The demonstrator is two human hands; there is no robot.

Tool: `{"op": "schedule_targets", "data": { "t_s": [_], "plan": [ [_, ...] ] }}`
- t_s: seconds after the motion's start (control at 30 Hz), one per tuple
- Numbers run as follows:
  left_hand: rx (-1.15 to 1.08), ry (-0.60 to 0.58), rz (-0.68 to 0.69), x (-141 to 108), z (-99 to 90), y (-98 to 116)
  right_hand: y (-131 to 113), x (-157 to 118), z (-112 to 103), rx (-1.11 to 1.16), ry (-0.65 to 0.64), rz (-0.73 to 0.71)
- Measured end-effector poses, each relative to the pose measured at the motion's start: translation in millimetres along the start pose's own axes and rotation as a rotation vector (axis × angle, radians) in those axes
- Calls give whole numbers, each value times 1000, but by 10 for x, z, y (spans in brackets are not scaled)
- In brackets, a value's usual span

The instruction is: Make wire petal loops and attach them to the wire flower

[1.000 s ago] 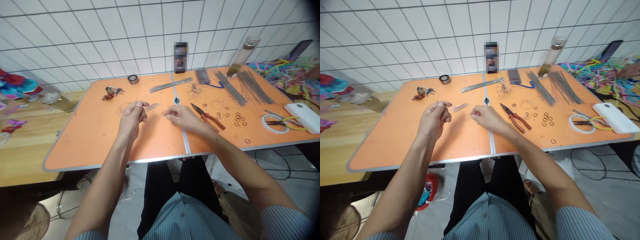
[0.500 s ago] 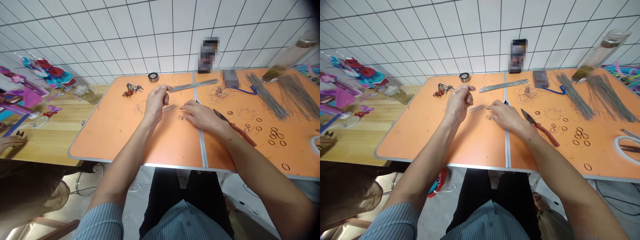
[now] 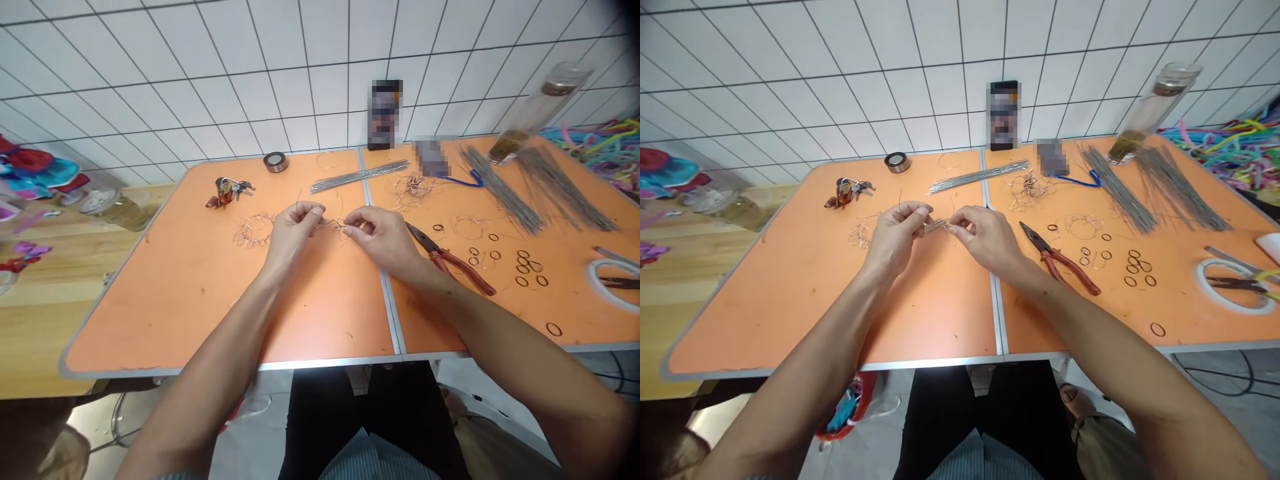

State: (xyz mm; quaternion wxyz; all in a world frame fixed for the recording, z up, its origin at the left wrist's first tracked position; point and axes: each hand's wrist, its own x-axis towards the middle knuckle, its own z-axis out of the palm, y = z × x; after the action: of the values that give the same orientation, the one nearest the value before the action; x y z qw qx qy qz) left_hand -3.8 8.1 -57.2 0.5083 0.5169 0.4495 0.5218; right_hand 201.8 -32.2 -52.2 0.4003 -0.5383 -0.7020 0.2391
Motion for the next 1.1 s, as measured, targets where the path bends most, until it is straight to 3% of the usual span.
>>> {"op": "schedule_targets", "data": {
  "t_s": [0.17, 0.4, 0.6, 0.93, 1.1],
  "plan": [
    [-6, -123, -24, -96, 95, -21, -35, -57, 62, 88, 39, 41],
    [-161, -88, -93, -93, 107, -27, 24, -31, 26, 182, 75, 78],
    [-162, -116, -47, -93, 99, -8, -12, -18, -39, 244, 80, 183],
    [-250, -145, -100, -86, 122, 16, -9, -3, -8, 347, 71, 242],
    [-230, -96, -100, -83, 124, 33, -43, -9, -28, 378, 70, 239]
  ]
}}
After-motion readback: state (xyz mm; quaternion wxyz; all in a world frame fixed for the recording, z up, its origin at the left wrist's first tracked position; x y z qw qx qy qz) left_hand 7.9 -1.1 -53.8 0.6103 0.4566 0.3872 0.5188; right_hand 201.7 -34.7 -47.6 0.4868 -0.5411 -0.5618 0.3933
